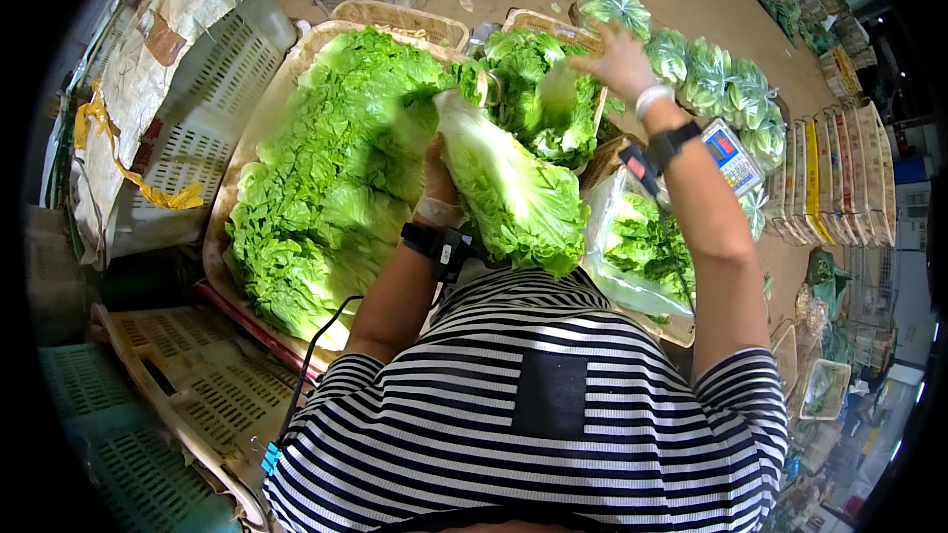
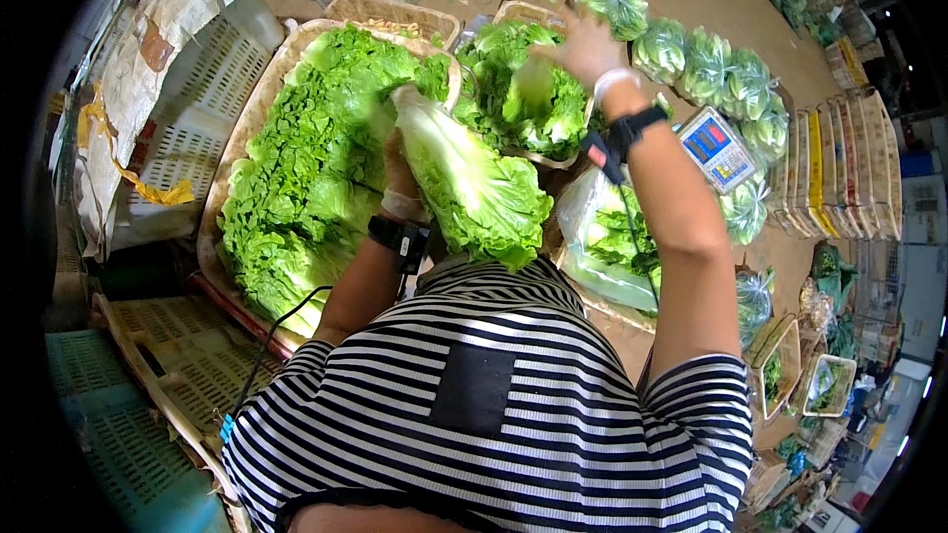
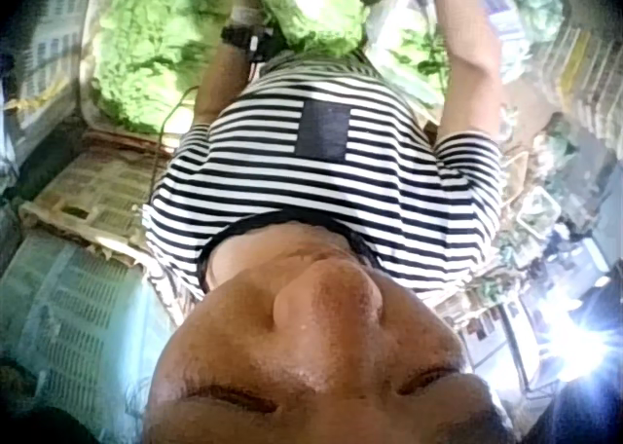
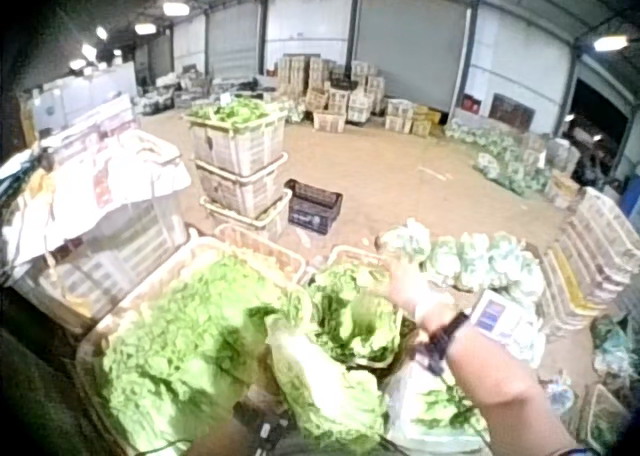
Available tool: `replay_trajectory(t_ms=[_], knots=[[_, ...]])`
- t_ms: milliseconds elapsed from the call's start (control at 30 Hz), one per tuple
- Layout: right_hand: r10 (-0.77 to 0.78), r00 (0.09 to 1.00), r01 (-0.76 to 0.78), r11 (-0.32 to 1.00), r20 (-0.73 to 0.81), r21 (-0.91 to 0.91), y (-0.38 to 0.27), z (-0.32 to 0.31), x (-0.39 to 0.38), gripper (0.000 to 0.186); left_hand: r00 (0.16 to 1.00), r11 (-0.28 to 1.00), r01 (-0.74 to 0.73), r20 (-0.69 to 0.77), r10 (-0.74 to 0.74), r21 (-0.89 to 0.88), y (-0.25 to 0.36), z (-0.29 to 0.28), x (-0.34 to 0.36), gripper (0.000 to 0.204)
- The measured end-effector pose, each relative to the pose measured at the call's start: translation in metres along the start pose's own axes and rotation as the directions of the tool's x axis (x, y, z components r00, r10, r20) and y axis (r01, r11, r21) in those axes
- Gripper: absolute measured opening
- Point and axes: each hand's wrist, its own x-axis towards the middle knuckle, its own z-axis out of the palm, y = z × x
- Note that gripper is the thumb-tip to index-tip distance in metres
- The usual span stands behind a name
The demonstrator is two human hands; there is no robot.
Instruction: The person sorts heads of lettuce from plastic baskets, places them into a clear plastic bag, and then moves a full crate of lettuce onto a stack.
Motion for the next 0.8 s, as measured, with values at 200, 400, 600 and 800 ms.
replay_trajectory(t_ms=[200,400,600,800], knots=[[-0.544,0.62,-0.616,0.108,0.565,0.78,0.011,0.083,-0.128,0.06,0.975,0.973,-0.144,0.144,0.17,-0.181,0.005,0.021,0.015,0.077],[-0.039,0.998,0.056,0.441,-0.043,0.896,-0.016,0.013,-0.176,0.07,0.949,0.924,-0.273,0.233,0.212,0.268,-0.008,0.07,0.025,0.085],[-0.069,0.973,0.183,0.813,-0.22,0.553,-0.002,-0.019,-0.198,0.077,0.931,0.999,0.0,0.364,0.014,-0.038,-0.05,0.1,0.022,0.078],[0.213,0.969,0.018,0.454,-0.128,0.891,0.032,-0.023,-0.209,0.031,0.921,0.974,0.184,0.371,-0.123,-0.134,-0.057,0.094,0.025,0.074]])
